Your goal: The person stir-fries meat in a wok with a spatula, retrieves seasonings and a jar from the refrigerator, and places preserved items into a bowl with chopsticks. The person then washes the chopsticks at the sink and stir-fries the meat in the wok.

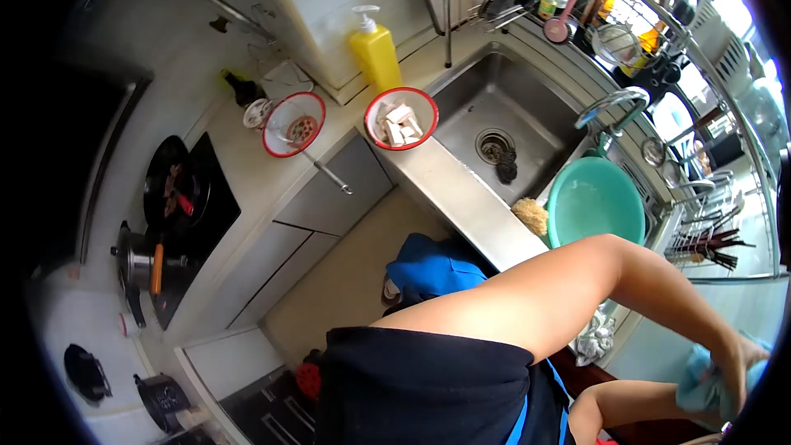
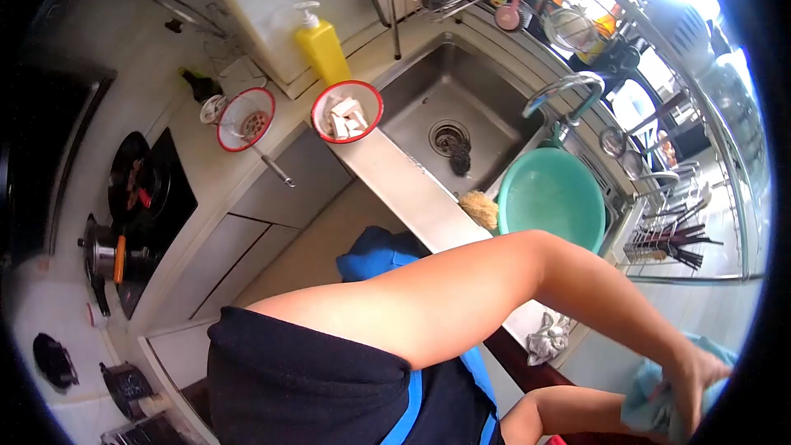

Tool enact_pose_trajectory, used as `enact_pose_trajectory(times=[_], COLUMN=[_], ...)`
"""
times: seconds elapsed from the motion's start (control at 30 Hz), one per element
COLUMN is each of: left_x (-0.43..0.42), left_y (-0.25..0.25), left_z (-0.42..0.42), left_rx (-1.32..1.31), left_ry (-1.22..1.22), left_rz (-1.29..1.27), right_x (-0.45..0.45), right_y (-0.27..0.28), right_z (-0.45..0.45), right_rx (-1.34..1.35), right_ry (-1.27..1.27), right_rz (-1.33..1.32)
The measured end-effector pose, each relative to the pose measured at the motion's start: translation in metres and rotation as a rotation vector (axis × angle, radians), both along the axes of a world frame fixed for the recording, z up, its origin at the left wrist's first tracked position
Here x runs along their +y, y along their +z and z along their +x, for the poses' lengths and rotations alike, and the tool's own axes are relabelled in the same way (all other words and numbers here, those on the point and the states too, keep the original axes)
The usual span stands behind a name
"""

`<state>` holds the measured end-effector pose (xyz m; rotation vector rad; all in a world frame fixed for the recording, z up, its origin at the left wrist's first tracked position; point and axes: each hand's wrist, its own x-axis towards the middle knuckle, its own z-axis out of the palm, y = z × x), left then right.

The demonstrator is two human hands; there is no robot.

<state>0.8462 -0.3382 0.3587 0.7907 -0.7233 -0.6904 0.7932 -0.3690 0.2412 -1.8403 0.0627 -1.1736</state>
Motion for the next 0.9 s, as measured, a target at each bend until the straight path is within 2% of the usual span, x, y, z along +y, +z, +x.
enact_pose_trajectory(times=[0.03,0.1,0.17,0.27,0.3,0.37,0.47,0.5,0.53,0.57,0.63,0.67,0.7,0.77,0.83,0.87,0.9], left_x=[0.001,0.025,0.021,-0.022,-0.034,-0.038,-0.019,-0.008,0.007,0.023,0.061,0.081,0.098,0.157,0.207,0.226,0.251], left_y=[0.004,0.003,0.002,-0.014,-0.020,-0.023,-0.021,-0.020,-0.021,-0.021,-0.039,-0.053,-0.072,-0.077,-0.089,-0.100,-0.101], left_z=[-0.006,-0.036,-0.037,-0.011,0.002,0.015,0.026,0.026,0.022,0.014,0.002,-0.006,-0.016,-0.073,-0.129,-0.153,-0.193], left_rx=[0.372,-0.099,-0.342,-0.327,-0.522,-0.714,-0.664,-0.658,-0.675,-0.802,-1.232,-1.340,-1.413,-1.312,-1.347,-1.294,-1.278], left_ry=[-0.177,0.240,0.441,0.701,0.893,1.088,1.109,1.101,0.960,0.942,1.065,1.133,1.352,1.350,1.549,1.696,1.773], left_rz=[-0.025,-0.113,-0.147,-0.155,-0.063,0.038,0.213,0.268,0.397,0.401,0.220,0.191,0.094,0.344,0.604,0.522,0.634], right_x=[0.004,0.010,0.017,0.026,0.030,0.040,0.055,0.065,0.077,0.091,0.124,0.144,0.162,0.199,0.235,0.255,0.275], right_y=[-0.015,-0.041,-0.064,-0.094,-0.101,-0.116,-0.136,-0.142,-0.149,-0.155,-0.166,-0.170,-0.172,-0.174,-0.171,-0.169,-0.165], right_z=[0.001,0.000,-0.003,-0.007,-0.008,-0.011,-0.015,-0.017,-0.018,-0.019,-0.028,-0.035,-0.043,-0.066,-0.096,-0.113,-0.135], right_rx=[0.042,0.126,0.212,0.317,0.347,0.393,0.453,0.466,0.472,0.474,0.466,0.450,0.424,0.366,0.274,0.211,0.138], right_ry=[0.059,0.186,0.304,0.501,0.563,0.688,0.874,0.943,1.018,1.099,1.264,1.344,1.427,1.586,1.738,1.813,1.884], right_rz=[-0.046,-0.143,-0.240,-0.368,-0.407,-0.481,-0.583,-0.620,-0.656,-0.691,-0.759,-0.795,-0.829,-0.897,-0.947,-0.963,-0.970])
